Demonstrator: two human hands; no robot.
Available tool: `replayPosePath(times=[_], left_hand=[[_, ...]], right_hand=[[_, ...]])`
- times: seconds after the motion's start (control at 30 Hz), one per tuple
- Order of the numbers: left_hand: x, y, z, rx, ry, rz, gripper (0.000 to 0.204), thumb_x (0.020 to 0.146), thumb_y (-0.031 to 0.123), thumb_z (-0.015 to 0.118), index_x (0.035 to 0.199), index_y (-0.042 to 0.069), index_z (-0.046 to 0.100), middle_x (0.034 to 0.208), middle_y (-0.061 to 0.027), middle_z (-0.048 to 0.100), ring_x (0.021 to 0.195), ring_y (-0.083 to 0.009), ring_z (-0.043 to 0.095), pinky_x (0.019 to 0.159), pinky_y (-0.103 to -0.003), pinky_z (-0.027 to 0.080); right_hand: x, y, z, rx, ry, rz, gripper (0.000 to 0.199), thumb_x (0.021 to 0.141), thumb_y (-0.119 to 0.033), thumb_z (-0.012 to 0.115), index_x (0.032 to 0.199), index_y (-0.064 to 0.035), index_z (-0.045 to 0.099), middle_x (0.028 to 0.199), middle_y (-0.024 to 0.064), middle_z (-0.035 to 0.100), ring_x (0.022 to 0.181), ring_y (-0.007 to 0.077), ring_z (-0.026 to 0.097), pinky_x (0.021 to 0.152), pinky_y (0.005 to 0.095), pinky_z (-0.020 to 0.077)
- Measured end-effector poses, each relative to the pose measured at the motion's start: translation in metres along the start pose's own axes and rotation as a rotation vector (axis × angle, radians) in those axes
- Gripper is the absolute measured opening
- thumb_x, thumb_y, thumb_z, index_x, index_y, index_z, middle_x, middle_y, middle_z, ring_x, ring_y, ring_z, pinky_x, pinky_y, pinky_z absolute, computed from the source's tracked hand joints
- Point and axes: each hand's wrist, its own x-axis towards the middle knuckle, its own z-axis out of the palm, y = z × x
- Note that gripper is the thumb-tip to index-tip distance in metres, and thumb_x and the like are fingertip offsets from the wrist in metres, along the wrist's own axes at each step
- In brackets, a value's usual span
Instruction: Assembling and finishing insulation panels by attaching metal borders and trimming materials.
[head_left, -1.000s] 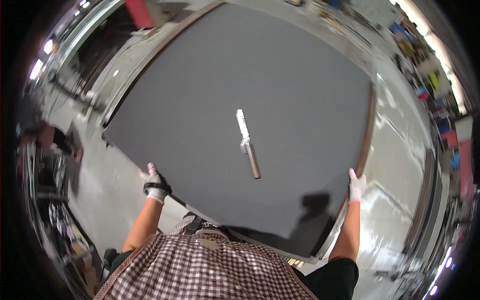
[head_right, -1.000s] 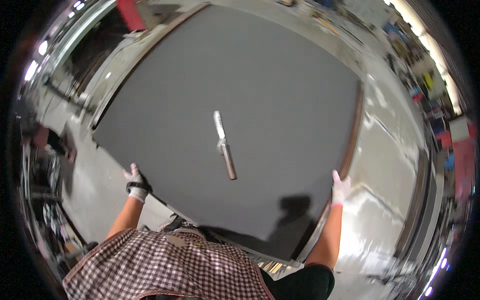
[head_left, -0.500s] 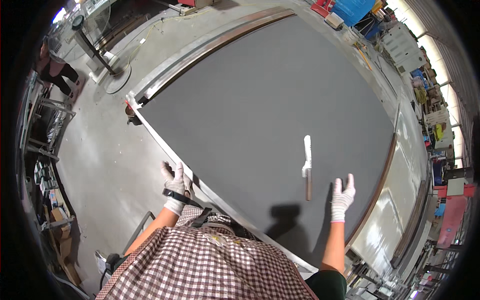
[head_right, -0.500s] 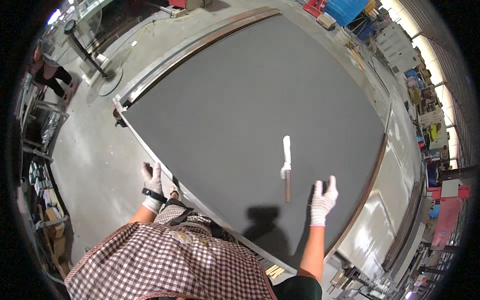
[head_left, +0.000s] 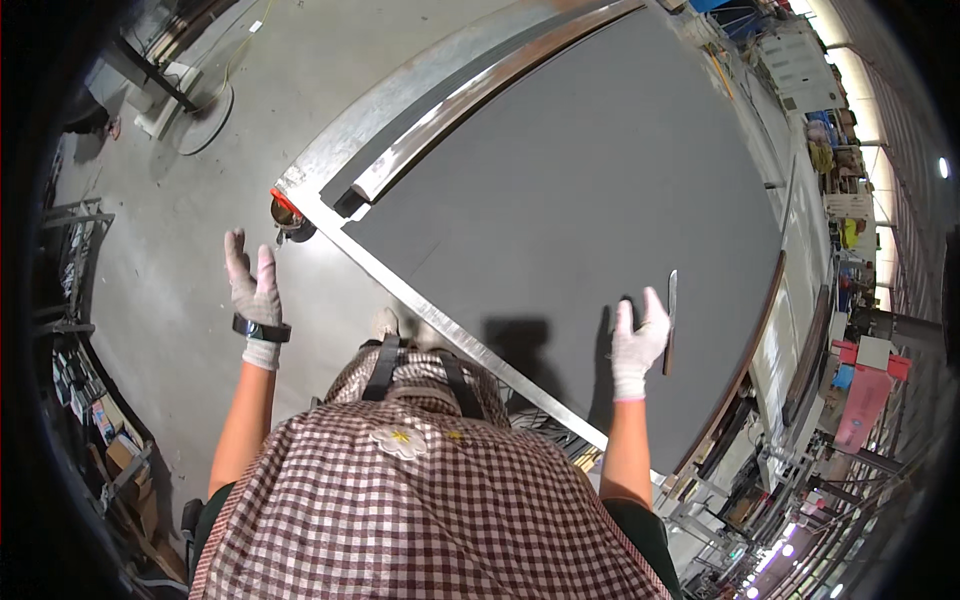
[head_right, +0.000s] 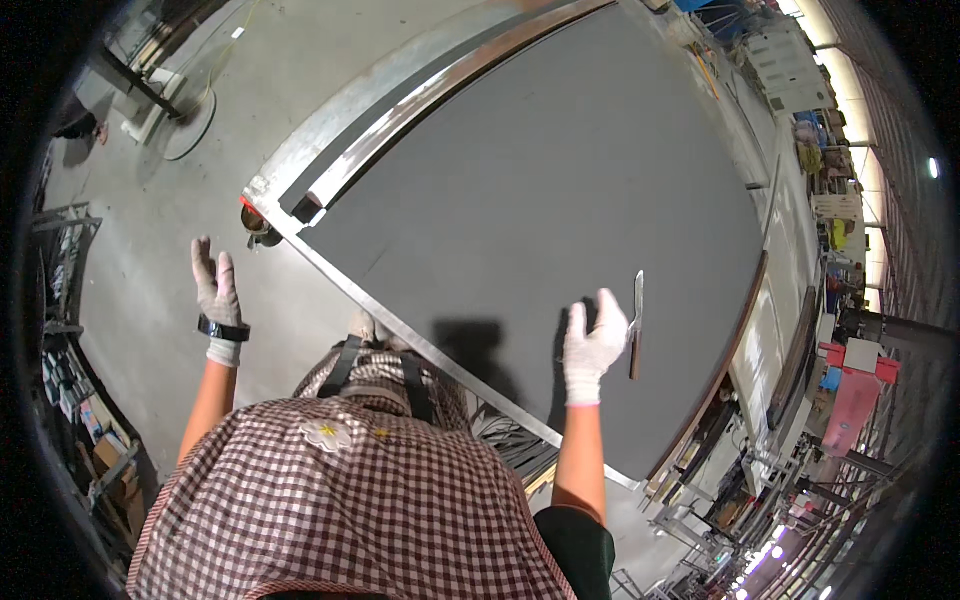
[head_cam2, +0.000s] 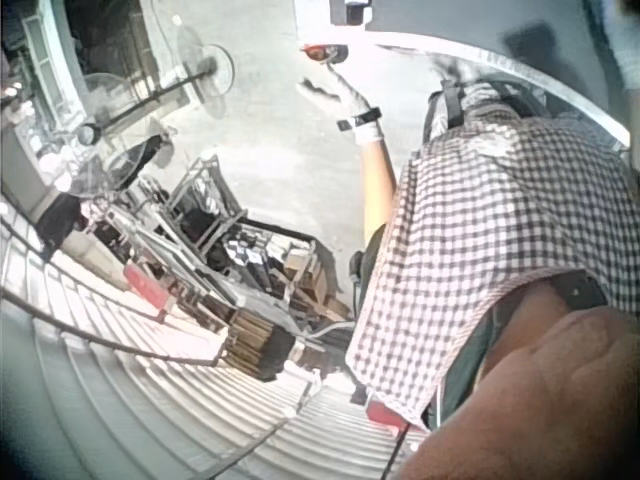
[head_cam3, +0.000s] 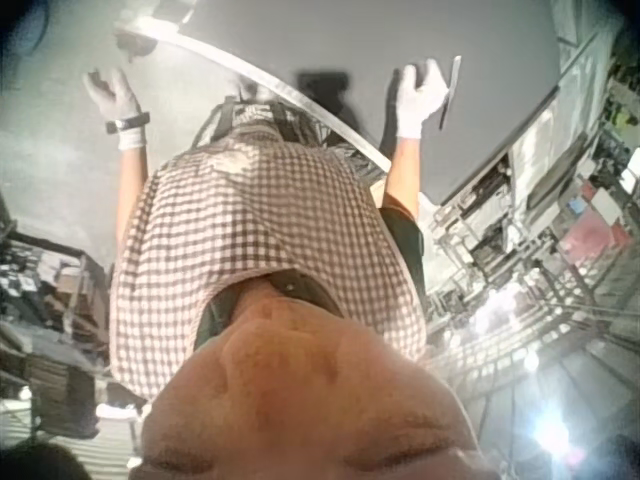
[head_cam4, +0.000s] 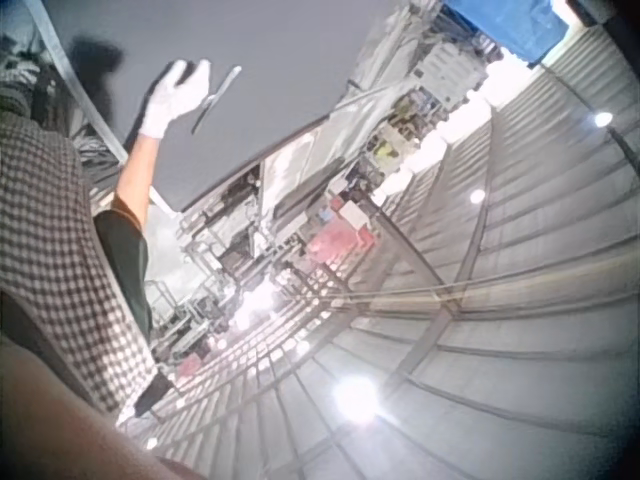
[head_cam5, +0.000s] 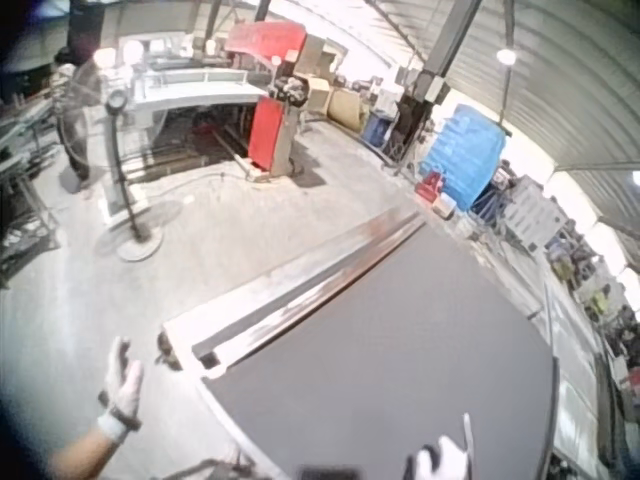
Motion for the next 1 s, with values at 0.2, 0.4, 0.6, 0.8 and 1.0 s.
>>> replayPosePath(times=[0.2, 0.4, 0.6, 0.8, 1.0], left_hand=[[0.020, 0.019, -0.017, 0.224, -0.301, 0.329, 0.057, 0.089, 0.013, 0.064, 0.141, 0.006, 0.043, 0.141, -0.0136, 0.048, 0.134, -0.0271, 0.041, 0.111, -0.038, 0.032], [0.029, 0.070, -0.004, 0.573, -0.663, 0.881, 0.051, 0.074, 0.017, 0.073, 0.123, 0.011, 0.060, 0.129, -0.0062, 0.058, 0.130, -0.0316, 0.044, 0.110, -0.048, 0.032], [0.016, 0.099, 0.071, 0.573, -1.194, 1.205, 0.051, 0.058, 0.024, 0.077, 0.106, 0.014, 0.064, 0.116, -0.0031, 0.060, 0.126, -0.0288, 0.046, 0.116, -0.051, 0.024], [-0.022, 0.117, 0.116, 0.435, -1.409, 1.378, 0.046, 0.063, 0.029, 0.076, 0.106, 0.012, 0.066, 0.112, -0.0054, 0.062, 0.125, -0.0288, 0.047, 0.117, -0.051, 0.023], [-0.035, 0.141, 0.078, 0.164, -1.208, 1.326, 0.035, 0.074, 0.022, 0.071, 0.107, 0.009, 0.065, 0.110, -0.0091, 0.063, 0.114, -0.0324, 0.054, 0.109, -0.053, 0.032]], right_hand=[[-0.021, 0.133, 0.000, -0.627, -0.114, 0.496, 0.066, 0.080, -0.043, 0.070, 0.131, -0.0055, 0.052, 0.118, 0.0151, 0.062, 0.108, 0.0342, 0.058, 0.095, 0.0451, 0.0457], [-0.083, 0.203, -0.003, -0.567, -0.252, 0.756, 0.049, 0.089, -0.047, 0.058, 0.128, -0.0180, 0.057, 0.118, 0.0111, 0.060, 0.109, 0.0310, 0.058, 0.092, 0.0440, 0.0480], [-0.108, 0.223, -0.026, -0.666, -0.271, 0.808, 0.036, 0.093, -0.038, 0.055, 0.120, -0.0157, 0.061, 0.114, 0.0146, 0.060, 0.107, 0.0334, 0.058, 0.088, 0.0455, 0.0491], [-0.171, 0.225, -0.069, -0.598, -0.210, 0.957, 0.062, 0.085, -0.046, 0.065, 0.136, -0.0154, 0.047, 0.124, 0.0169, 0.059, 0.114, 0.0342, 0.058, 0.094, 0.0462, 0.0479], [-0.183, 0.095, -0.088, -0.273, 0.190, 0.456, 0.040, 0.084, -0.015, 0.066, 0.119, 0.0030, 0.059, 0.116, 0.0199, 0.061, 0.110, 0.0348, 0.056, 0.099, 0.0413, 0.0425]])
